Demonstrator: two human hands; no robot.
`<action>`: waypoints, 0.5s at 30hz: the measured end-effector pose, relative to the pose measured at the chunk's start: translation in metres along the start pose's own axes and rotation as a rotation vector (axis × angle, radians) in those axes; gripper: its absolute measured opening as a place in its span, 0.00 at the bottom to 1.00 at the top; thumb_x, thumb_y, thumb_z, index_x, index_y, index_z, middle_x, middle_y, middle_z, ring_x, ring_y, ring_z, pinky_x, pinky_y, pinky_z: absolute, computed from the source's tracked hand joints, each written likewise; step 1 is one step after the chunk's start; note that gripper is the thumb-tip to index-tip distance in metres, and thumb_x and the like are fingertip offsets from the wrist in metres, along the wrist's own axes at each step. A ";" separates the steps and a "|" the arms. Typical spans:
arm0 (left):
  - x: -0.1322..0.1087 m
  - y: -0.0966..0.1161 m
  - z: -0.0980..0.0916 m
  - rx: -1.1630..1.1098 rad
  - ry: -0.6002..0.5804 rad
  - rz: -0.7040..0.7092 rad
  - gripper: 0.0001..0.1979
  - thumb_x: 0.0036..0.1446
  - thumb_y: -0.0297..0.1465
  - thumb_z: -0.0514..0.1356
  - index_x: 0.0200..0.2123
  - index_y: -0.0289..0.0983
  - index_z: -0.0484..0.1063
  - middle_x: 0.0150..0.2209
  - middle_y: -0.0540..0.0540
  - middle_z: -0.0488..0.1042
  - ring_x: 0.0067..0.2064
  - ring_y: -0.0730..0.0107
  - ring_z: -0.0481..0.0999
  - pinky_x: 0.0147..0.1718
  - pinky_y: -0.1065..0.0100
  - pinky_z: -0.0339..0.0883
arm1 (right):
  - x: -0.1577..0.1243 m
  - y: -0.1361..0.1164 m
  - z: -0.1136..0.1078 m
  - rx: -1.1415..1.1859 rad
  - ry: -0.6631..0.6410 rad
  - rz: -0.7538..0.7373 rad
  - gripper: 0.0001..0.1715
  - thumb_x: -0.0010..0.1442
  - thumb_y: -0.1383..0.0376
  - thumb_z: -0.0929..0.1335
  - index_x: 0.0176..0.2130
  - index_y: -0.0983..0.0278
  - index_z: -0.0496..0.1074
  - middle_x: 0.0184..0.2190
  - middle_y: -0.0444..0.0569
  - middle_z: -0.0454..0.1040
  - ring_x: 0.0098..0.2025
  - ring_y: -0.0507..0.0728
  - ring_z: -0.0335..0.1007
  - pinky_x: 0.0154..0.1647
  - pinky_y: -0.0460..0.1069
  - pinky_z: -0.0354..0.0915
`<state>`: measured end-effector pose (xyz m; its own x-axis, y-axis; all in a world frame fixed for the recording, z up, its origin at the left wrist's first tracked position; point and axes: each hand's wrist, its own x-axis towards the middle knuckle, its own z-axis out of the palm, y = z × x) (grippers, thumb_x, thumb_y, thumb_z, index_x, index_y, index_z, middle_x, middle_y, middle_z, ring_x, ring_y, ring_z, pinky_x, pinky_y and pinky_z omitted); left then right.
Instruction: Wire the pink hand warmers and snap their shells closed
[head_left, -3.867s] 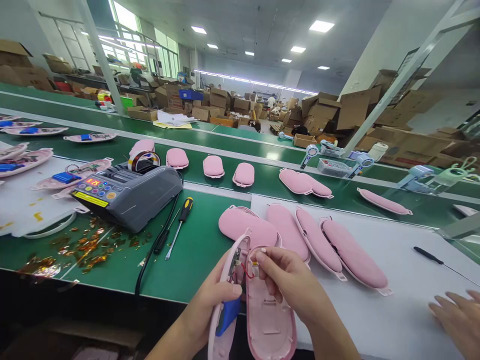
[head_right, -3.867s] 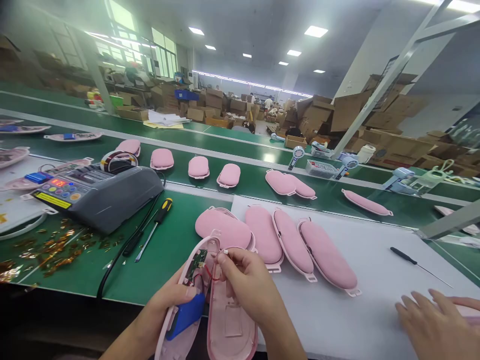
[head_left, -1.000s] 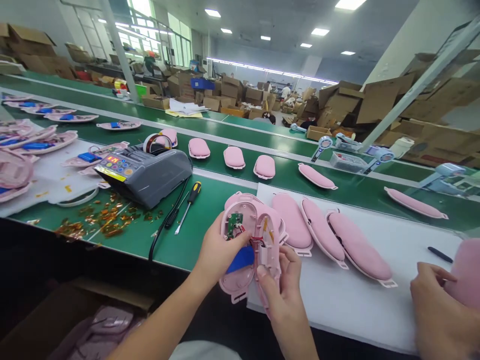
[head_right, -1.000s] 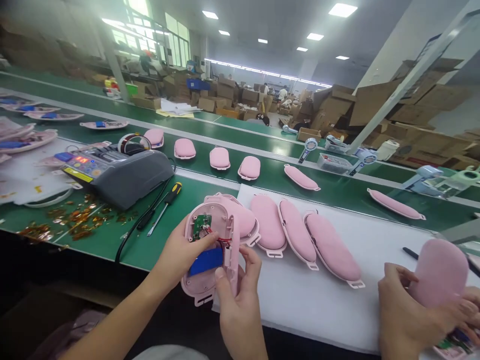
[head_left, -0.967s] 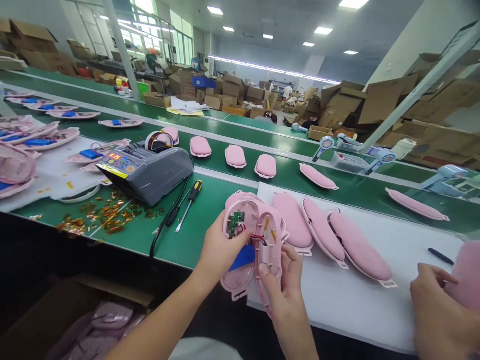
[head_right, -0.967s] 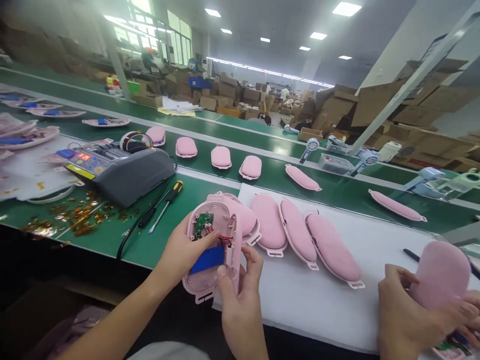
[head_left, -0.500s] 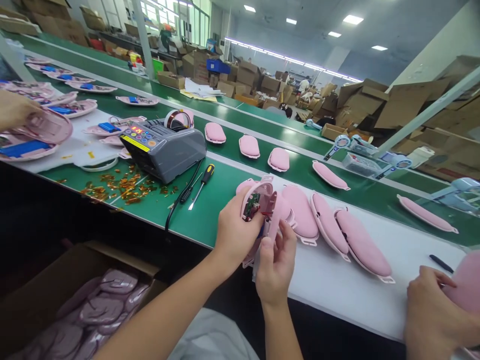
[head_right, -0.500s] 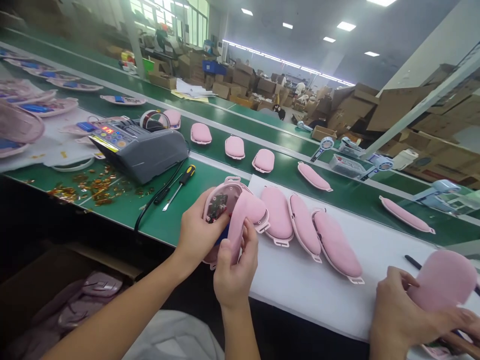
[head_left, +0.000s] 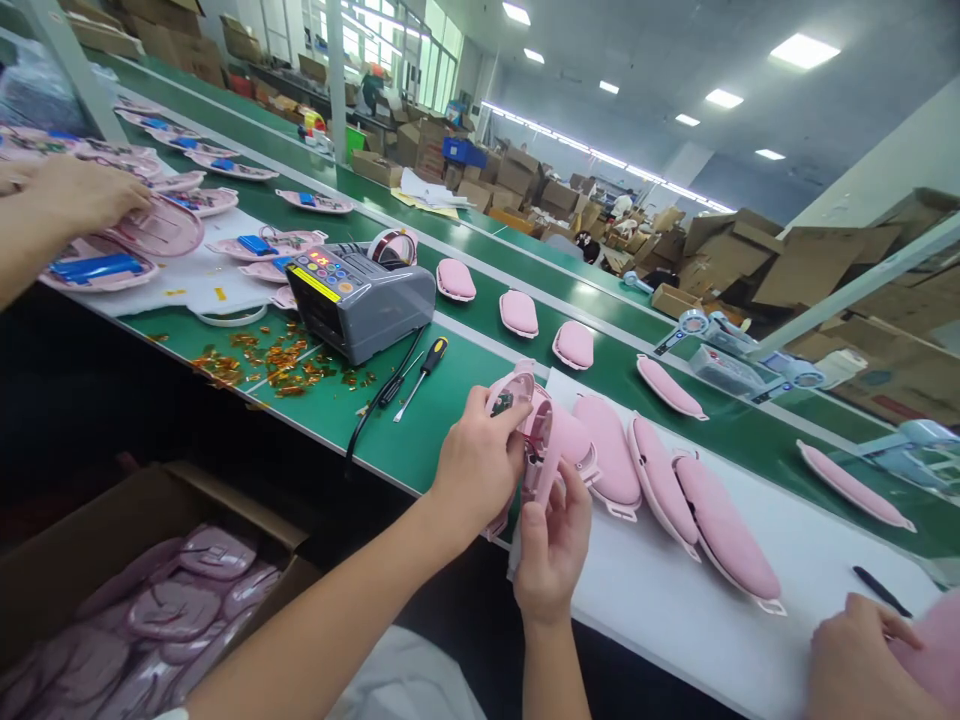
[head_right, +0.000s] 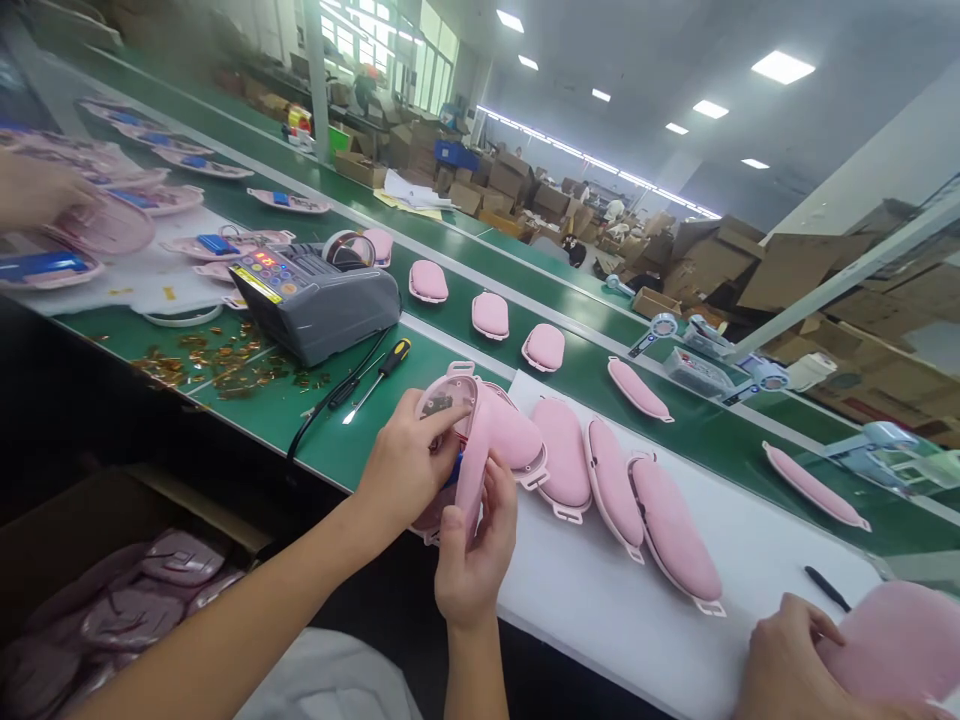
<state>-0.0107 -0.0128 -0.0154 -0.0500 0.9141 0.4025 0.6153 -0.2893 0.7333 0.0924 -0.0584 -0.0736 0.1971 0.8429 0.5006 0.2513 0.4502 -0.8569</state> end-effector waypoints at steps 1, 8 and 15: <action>0.000 0.000 0.000 0.009 -0.012 0.010 0.18 0.59 0.29 0.52 0.47 0.46 0.76 0.40 0.44 0.64 0.32 0.67 0.71 0.31 0.66 0.67 | 0.002 -0.001 0.001 0.047 0.012 0.004 0.26 0.62 0.58 0.63 0.58 0.59 0.57 0.56 0.56 0.63 0.56 0.62 0.64 0.55 0.61 0.62; 0.007 0.004 -0.004 0.072 -0.130 0.105 0.19 0.62 0.32 0.48 0.53 0.46 0.71 0.41 0.42 0.64 0.31 0.66 0.71 0.32 0.64 0.68 | 0.016 -0.006 0.003 0.175 0.064 0.120 0.21 0.62 0.59 0.64 0.54 0.58 0.62 0.53 0.52 0.69 0.53 0.57 0.68 0.53 0.56 0.65; 0.005 -0.002 0.002 -0.172 -0.088 0.141 0.31 0.59 0.28 0.51 0.65 0.47 0.49 0.49 0.42 0.68 0.44 0.60 0.73 0.41 0.62 0.69 | 0.029 -0.011 -0.002 0.253 0.062 0.182 0.21 0.62 0.59 0.65 0.54 0.60 0.65 0.51 0.52 0.73 0.52 0.58 0.70 0.52 0.55 0.66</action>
<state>-0.0111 -0.0067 -0.0159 0.0998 0.8804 0.4636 0.4678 -0.4527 0.7591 0.0972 -0.0399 -0.0494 0.2768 0.9002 0.3362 -0.0352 0.3591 -0.9326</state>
